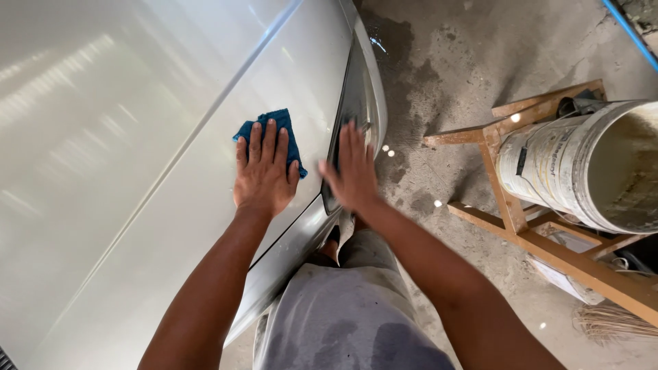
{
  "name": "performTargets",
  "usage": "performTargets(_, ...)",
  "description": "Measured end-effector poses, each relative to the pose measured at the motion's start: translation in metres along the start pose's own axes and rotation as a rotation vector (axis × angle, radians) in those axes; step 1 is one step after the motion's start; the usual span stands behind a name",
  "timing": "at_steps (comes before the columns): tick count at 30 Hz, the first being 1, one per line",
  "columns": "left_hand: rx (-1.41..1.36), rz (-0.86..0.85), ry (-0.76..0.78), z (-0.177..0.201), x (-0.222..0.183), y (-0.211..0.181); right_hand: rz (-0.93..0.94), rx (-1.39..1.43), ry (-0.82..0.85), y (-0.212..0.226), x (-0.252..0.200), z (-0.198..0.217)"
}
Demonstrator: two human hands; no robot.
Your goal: The person dips a blue cloth into a bucket of water and wipes the front bumper of a silver car. They then use a sanding block to rub the car's headlight while holding the cloth in the other hand, repeating the process of dipping the cloth and wiping the headlight area.
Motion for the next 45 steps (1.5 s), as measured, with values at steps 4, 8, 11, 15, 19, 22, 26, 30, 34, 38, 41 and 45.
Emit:
performTargets(4,0.001,-0.002,0.012,-0.002,-0.002,0.000,0.216,-0.001,0.007,0.033,-0.061,0.000)
performTargets(8,-0.001,-0.013,-0.006,0.000,-0.002,-0.001,0.070,0.034,0.083,0.003,-0.015,-0.004)
performTargets(11,-0.013,-0.011,-0.007,0.003,-0.003,-0.002,-0.077,0.010,0.033,-0.029,0.033,0.004)
performTargets(15,0.006,-0.008,-0.007,0.001,-0.005,0.000,-0.143,0.046,-0.078,-0.034,0.040,0.000)
performTargets(19,-0.046,-0.018,-0.030,-0.001,-0.001,-0.001,0.078,0.057,-0.059,0.012,-0.034,-0.001)
performTargets(22,-0.037,-0.018,-0.024,-0.001,-0.003,0.000,0.263,0.081,-0.013,0.019,-0.063,-0.007)
performTargets(26,-0.026,-0.013,-0.005,0.000,-0.003,0.000,0.018,0.043,-0.047,-0.034,-0.012,-0.018)
performTargets(30,-0.018,-0.005,0.008,0.001,-0.002,-0.003,-0.187,0.196,-0.065,-0.078,0.043,-0.008)
performTargets(34,-0.007,-0.017,-0.020,-0.003,-0.003,-0.002,-0.113,0.128,-0.143,-0.040,0.006,-0.017)
performTargets(38,-0.007,-0.011,-0.019,-0.003,-0.003,0.000,0.227,0.043,0.030,0.030,-0.056,-0.007)
performTargets(41,-0.013,-0.017,-0.022,0.001,-0.002,-0.001,0.174,-0.025,0.129,0.011,-0.033,-0.005)
performTargets(45,-0.030,-0.017,-0.034,0.001,-0.004,-0.001,0.034,-0.091,0.093,-0.034,0.026,0.006)
Point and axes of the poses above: each hand's wrist, its own x-axis towards the middle knuckle, its own z-axis out of the back of the hand, y = z × x, the point moved 4 cm from there along x, towards the middle knuckle, and after that the axes turned 14 degrees about z, right-handed, at the moved point
